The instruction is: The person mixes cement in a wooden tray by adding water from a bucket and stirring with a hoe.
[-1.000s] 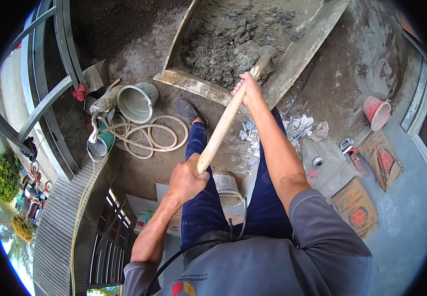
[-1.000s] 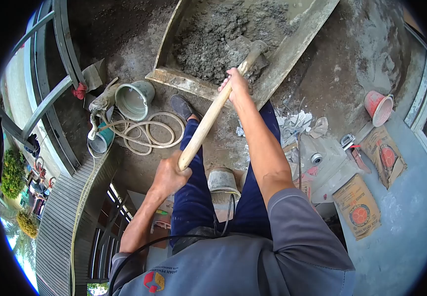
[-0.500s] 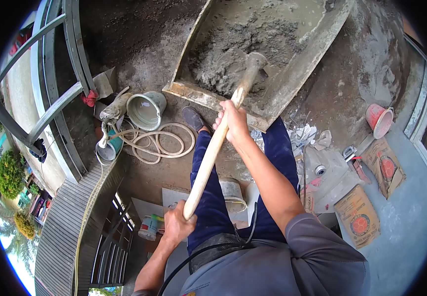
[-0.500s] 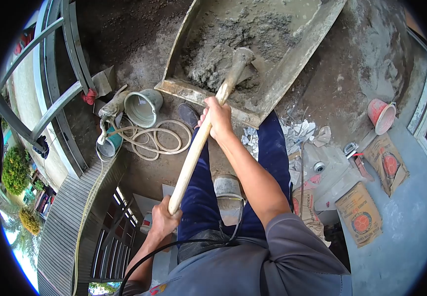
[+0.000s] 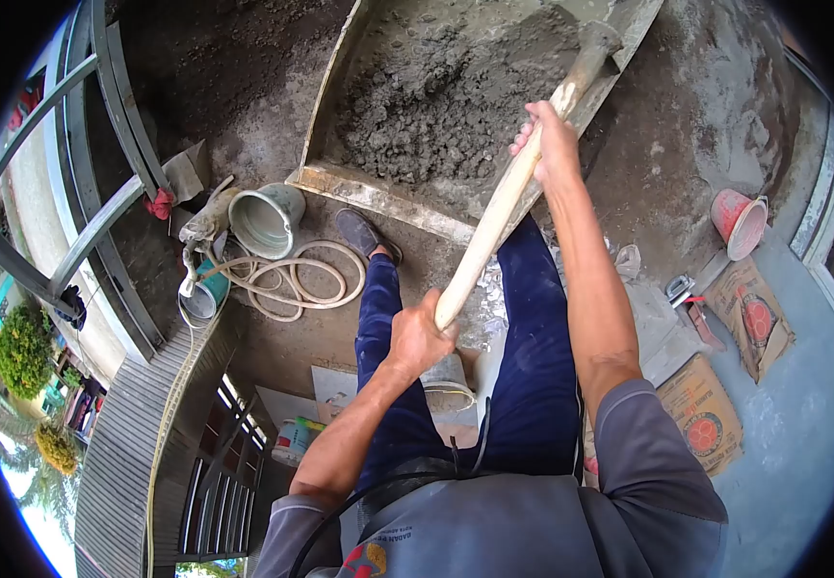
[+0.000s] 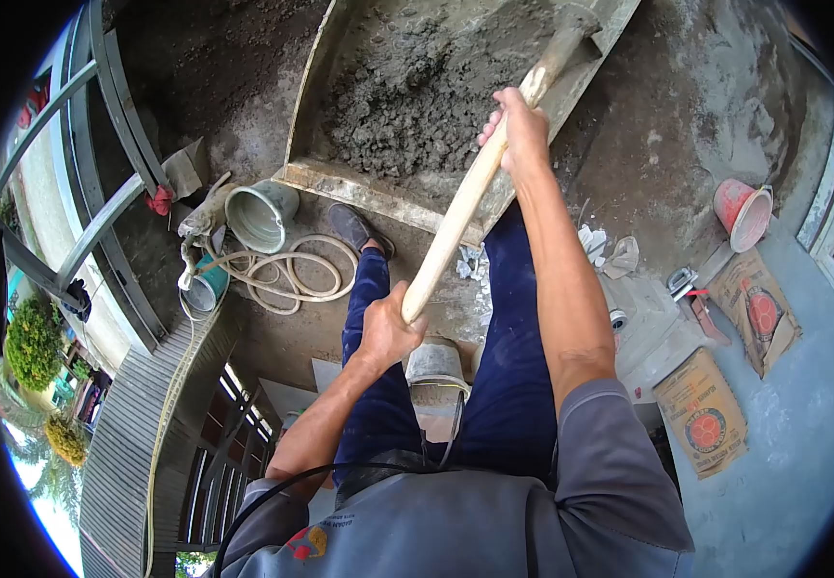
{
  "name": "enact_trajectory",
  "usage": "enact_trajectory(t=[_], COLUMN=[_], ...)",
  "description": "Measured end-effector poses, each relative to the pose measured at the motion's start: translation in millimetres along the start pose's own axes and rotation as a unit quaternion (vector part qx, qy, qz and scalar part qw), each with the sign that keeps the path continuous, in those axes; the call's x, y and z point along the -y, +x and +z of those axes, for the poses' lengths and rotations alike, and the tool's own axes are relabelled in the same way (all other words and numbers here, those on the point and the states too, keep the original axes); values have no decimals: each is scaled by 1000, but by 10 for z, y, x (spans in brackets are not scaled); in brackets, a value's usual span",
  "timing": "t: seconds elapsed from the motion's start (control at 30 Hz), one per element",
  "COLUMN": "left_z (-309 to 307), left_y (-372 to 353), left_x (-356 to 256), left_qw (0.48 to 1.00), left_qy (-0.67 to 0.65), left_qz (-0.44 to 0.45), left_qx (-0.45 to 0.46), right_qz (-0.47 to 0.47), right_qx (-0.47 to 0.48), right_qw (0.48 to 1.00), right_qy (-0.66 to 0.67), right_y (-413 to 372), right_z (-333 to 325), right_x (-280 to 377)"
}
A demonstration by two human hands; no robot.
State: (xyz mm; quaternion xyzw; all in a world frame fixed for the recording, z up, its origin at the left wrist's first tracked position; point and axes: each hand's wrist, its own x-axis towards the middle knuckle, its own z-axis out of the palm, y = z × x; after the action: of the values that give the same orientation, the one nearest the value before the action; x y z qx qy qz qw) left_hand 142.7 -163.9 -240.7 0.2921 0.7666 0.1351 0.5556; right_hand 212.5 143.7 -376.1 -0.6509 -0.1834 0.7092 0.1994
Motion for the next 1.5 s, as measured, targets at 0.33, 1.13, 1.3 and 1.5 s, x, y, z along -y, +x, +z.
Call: enact_trajectory(t=[0.33, 1.13, 1.3, 1.5], left_z=[226, -1802, -1628, -1024], left_y=[298, -1364, -1820, -1085], left_x=[-365, 1767, 1465, 1160], left_qw=[998, 988, 988, 983], left_qy=[-32, 101, 60, 85], left_qz=[-60, -114, -141, -163], left_qx=[10, 14, 9, -5], right_qz=[41, 87, 116, 159], right_qx=[-3, -34, 18, -17], right_qw=[994, 991, 991, 986], right_qy=[-98, 92, 72, 39], right_y=[812, -1619, -1850, -620], right_z=[-164, 1289, 1251, 1133], right_x=[-309, -1837, -1607, -2074])
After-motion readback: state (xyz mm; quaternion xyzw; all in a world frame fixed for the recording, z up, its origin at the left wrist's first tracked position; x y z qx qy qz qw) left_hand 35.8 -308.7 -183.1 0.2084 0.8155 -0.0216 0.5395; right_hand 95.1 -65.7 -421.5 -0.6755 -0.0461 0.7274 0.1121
